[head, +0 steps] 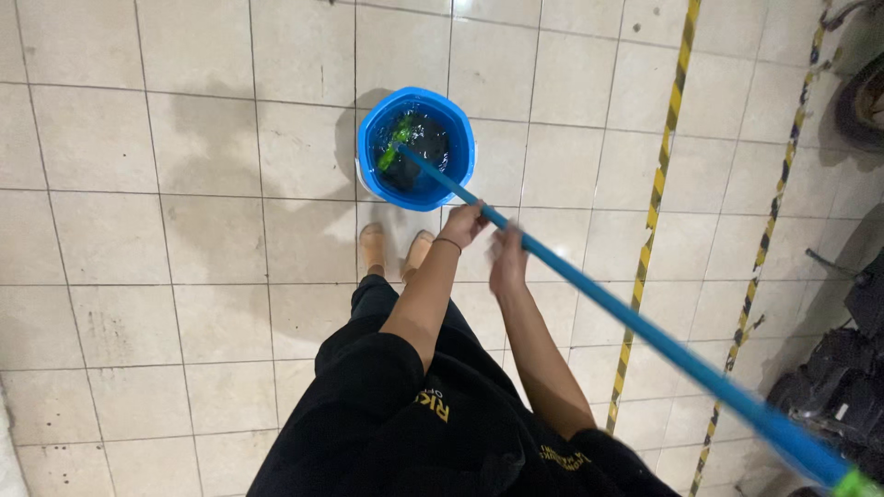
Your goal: The person mops a tiled floor by first wringing out a mop head in a bucket of water and then moving the mop across the tiles around a fan and a motorcycle.
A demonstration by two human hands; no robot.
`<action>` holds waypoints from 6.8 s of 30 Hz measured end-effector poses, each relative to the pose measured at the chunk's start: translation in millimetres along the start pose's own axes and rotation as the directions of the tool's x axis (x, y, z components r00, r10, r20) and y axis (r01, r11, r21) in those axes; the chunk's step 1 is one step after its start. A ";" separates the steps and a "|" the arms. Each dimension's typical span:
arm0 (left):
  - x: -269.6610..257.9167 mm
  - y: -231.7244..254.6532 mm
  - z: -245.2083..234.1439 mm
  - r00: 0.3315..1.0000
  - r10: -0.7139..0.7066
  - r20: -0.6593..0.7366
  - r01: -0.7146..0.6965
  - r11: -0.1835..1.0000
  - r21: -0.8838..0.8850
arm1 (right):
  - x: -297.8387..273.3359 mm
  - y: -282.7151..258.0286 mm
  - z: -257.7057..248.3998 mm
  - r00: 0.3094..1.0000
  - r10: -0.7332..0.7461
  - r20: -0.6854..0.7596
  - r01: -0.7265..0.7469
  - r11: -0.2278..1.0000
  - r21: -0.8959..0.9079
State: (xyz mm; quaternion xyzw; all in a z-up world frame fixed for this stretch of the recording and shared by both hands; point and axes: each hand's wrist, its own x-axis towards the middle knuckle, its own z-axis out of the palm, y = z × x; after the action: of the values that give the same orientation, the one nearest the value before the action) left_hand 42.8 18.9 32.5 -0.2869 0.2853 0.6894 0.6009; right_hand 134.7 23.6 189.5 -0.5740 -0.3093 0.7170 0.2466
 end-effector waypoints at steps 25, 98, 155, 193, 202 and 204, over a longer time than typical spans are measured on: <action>138.6 3.9 -246.6 0.983 -0.146 -0.109 0.137 0.987 -0.086 | 392.7 337.4 24.8 0.981 0.134 0.137 0.102 0.241 -0.965; 53.9 130.8 -130.3 0.995 -0.012 0.097 0.032 0.978 -0.208 | 351.3 187.7 101.9 0.857 0.161 0.490 -0.338 0.892 0.299; -15.8 187.5 -12.9 0.993 -0.096 -0.070 0.119 0.832 0.542 | 291.4 11.1 176.2 0.839 0.288 0.461 -0.084 0.907 -0.413; 6.1 126.5 -13.6 0.922 -0.023 0.388 -0.017 0.995 0.098 | 32.3 12.5 -17.5 0.756 0.623 0.201 -0.529 0.762 -0.375; 42.0 69.9 117.3 0.988 -0.152 0.022 0.146 0.974 0.173 | 70.5 -69.2 -73.3 0.923 0.214 0.319 -0.119 0.949 -0.291; 55.4 46.1 154.0 0.980 -0.114 -0.165 0.162 0.937 0.311 | 101.4 -97.0 -98.8 0.958 0.244 0.149 -0.148 0.869 -0.471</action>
State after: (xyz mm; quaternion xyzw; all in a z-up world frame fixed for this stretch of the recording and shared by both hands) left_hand -17.4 164.1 97.3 -0.2533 0.4162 0.5667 0.6644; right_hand 208.7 178.0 177.2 -0.5678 -0.4320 0.7007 -0.0023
